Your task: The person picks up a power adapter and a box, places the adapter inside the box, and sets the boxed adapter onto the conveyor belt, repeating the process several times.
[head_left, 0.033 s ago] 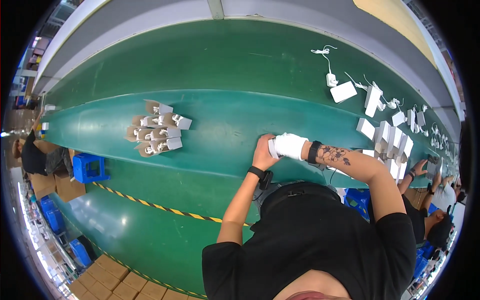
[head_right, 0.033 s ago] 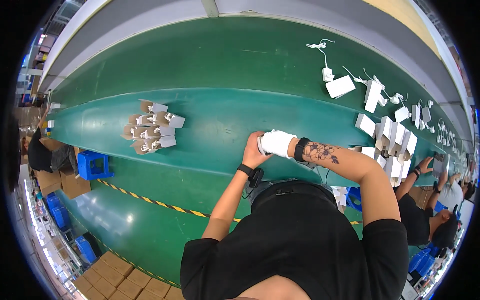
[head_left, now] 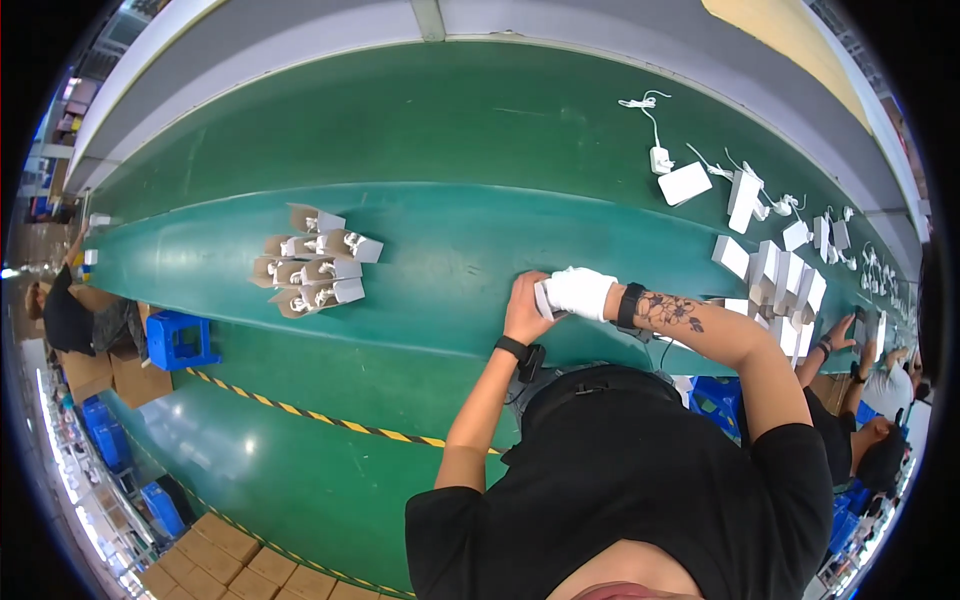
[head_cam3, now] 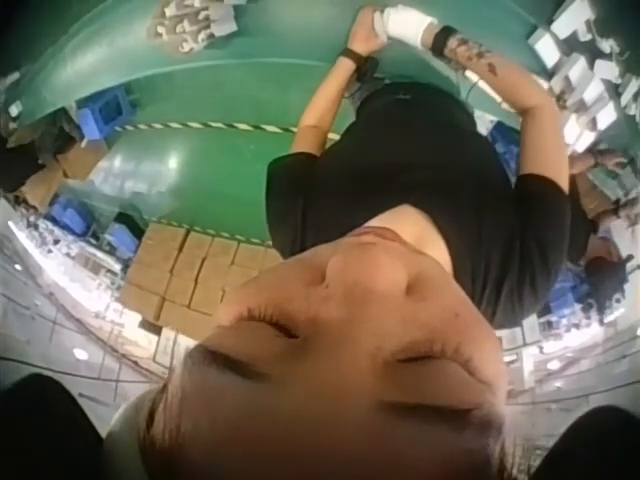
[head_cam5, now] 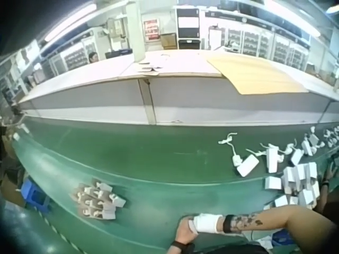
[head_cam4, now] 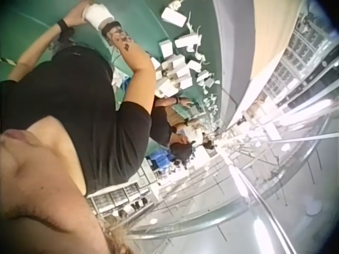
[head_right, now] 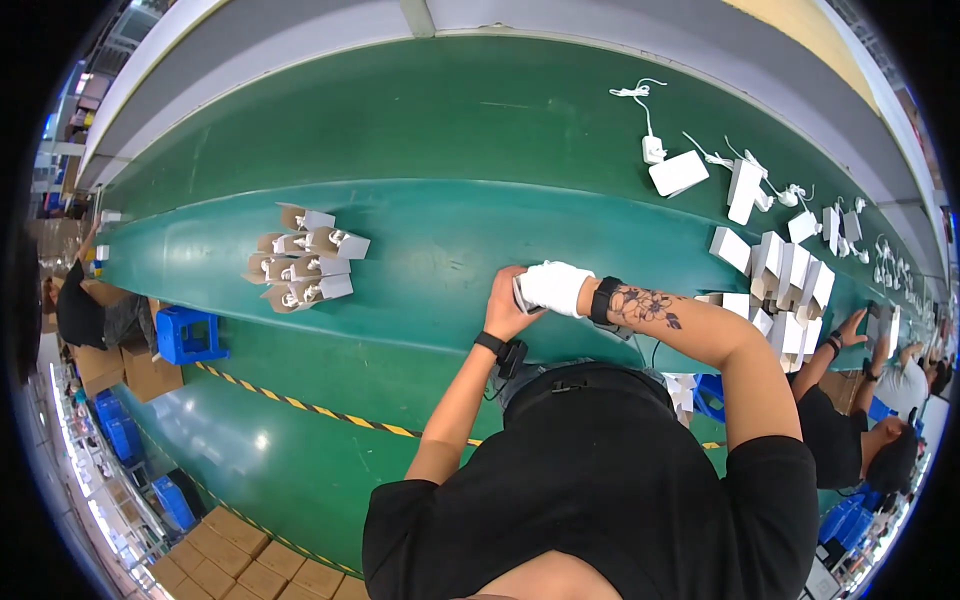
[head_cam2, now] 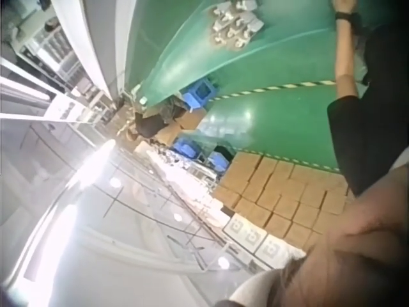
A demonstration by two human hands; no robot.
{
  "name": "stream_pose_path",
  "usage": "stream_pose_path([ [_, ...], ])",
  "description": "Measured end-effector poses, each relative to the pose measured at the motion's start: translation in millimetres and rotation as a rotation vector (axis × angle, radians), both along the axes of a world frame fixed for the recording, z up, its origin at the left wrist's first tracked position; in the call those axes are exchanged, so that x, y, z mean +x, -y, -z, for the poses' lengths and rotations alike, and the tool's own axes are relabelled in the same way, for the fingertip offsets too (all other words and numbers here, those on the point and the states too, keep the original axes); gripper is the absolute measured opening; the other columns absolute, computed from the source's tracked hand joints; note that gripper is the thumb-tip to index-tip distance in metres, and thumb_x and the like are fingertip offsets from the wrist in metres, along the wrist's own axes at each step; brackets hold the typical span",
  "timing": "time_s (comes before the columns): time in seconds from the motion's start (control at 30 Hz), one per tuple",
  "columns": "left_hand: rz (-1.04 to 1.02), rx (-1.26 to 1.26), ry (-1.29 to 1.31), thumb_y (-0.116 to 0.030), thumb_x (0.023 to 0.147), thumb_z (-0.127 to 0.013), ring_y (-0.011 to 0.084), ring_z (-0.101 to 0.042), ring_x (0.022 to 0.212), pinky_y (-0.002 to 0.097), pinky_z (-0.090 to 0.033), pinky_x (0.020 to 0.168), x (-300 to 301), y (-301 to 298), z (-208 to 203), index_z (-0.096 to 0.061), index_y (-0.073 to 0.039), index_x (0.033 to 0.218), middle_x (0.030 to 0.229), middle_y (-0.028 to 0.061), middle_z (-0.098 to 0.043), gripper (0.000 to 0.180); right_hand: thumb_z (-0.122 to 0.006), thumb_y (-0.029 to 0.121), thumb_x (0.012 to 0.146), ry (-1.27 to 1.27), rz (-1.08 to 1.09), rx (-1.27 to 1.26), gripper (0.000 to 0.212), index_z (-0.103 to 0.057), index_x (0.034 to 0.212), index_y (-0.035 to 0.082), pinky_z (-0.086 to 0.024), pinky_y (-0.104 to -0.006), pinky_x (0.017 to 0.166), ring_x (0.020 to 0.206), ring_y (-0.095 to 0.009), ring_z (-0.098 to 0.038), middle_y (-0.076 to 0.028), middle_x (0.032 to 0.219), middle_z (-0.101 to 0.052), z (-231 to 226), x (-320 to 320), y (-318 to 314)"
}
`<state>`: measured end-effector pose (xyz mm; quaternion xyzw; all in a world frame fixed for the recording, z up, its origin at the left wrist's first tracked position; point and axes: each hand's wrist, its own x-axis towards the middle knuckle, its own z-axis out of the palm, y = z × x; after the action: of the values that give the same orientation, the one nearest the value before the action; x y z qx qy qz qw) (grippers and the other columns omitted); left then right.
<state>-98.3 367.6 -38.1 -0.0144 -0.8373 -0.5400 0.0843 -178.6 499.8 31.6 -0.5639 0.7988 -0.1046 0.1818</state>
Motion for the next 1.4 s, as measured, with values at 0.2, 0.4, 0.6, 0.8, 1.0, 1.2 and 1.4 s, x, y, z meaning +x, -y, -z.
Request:
stream_pose_path([
  [0.2, -0.064, -0.177, -0.019, -0.019, 0.051, -0.081, 0.0328, -0.051, 0.101, 0.0421, -0.041, 0.085, 5.4, -4.4, -7.5, -0.055, -0.007, 0.104, 0.103, 0.0093, -0.059, 0.06, -0.06, 0.01, 0.071, 0.154, 0.095, 0.19, 0.012, -0.064, 0.08, 0.003, -0.051, -0.0405, 0.068, 0.076, -0.034, -0.063, -0.018, 0.082, -0.064, 7.3, 9.9, 7.3],
  [0.4, -0.691, 0.064, 0.17, -0.017, 0.052, -0.085, 0.025, -0.059, 0.087, 0.0368, -0.049, 0.073, 24.5, 93.9, -24.1, -0.057, -0.002, 0.107, 0.098, 0.0117, -0.061, 0.063, -0.065, 0.023, 0.076, -0.186, 0.623, -0.372, 0.036, -0.06, 0.107, 0.006, -0.048, -0.0397, 0.08, 0.091, -0.033, -0.06, -0.015, 0.103, -0.062, -72.5, -65.5, -33.4],
  [0.6, -1.251, 0.06, -0.167, -0.017, 0.055, -0.089, 0.0254, -0.051, 0.103, 0.0381, -0.042, 0.093, 18.9, 173.4, 26.7, -0.044, 0.006, 0.119, 0.112, 0.0167, -0.051, 0.081, -0.065, 0.052, 0.072, -0.404, 1.518, -0.054, 0.052, -0.059, 0.091, 0.004, -0.047, -0.0438, 0.063, 0.069, -0.038, -0.06, -0.015, 0.069, -0.061, -31.2, -177.9, -114.2],
  [0.8, -1.667, -0.005, -0.108, -0.02, 0.05, -0.091, 0.0316, -0.044, 0.112, 0.0421, -0.036, 0.099, -8.2, 188.8, 27.8, -0.037, 0.005, 0.125, 0.12, 0.0201, -0.043, 0.096, -0.065, 0.04, 0.074, -0.242, 1.369, 0.171, 0.051, -0.053, 0.106, 0.003, -0.048, -0.0404, 0.079, 0.086, -0.032, -0.063, -0.018, 0.092, -0.064, -4.0, -218.2, -93.8],
  [1.0, -1.718, -0.031, 0.022, -0.023, 0.048, -0.092, 0.0292, -0.052, 0.098, 0.0417, -0.044, 0.09, 0.4, 183.2, 33.7, -0.027, 0.002, 0.131, 0.114, 0.0196, -0.048, 0.108, -0.065, 0.02, 0.079, -0.217, 1.421, 0.319, 0.037, -0.049, 0.108, 0.003, -0.049, -0.0386, 0.083, 0.09, -0.029, -0.062, -0.017, 0.103, -0.062, 48.0, -235.1, -126.4],
  [1.2, -1.604, 0.294, 0.115, -0.022, 0.05, -0.091, 0.0288, -0.06, 0.085, 0.0398, -0.051, 0.077, -14.4, 189.6, 19.1, -0.018, -0.003, 0.133, 0.105, 0.0174, -0.057, 0.112, -0.066, 0.025, 0.082, 0.041, 1.501, -0.597, 0.034, -0.057, 0.105, 0.001, -0.048, -0.0285, 0.076, 0.086, -0.018, -0.061, -0.009, 0.095, -0.065, 26.9, -235.1, -137.4],
  [1.4, -1.63, 0.069, 0.084, -0.023, 0.051, -0.09, 0.0295, -0.063, 0.082, 0.038, -0.055, 0.057, -26.3, 205.9, 39.4, -0.016, -0.009, 0.133, 0.098, 0.0189, -0.061, 0.112, -0.06, 0.018, 0.088, -0.34, 1.349, -0.578, 0.018, -0.062, 0.097, 0.002, -0.047, -0.0279, 0.07, 0.083, -0.016, -0.061, -0.007, 0.087, -0.063, -52.7, -193.8, -134.1],
])
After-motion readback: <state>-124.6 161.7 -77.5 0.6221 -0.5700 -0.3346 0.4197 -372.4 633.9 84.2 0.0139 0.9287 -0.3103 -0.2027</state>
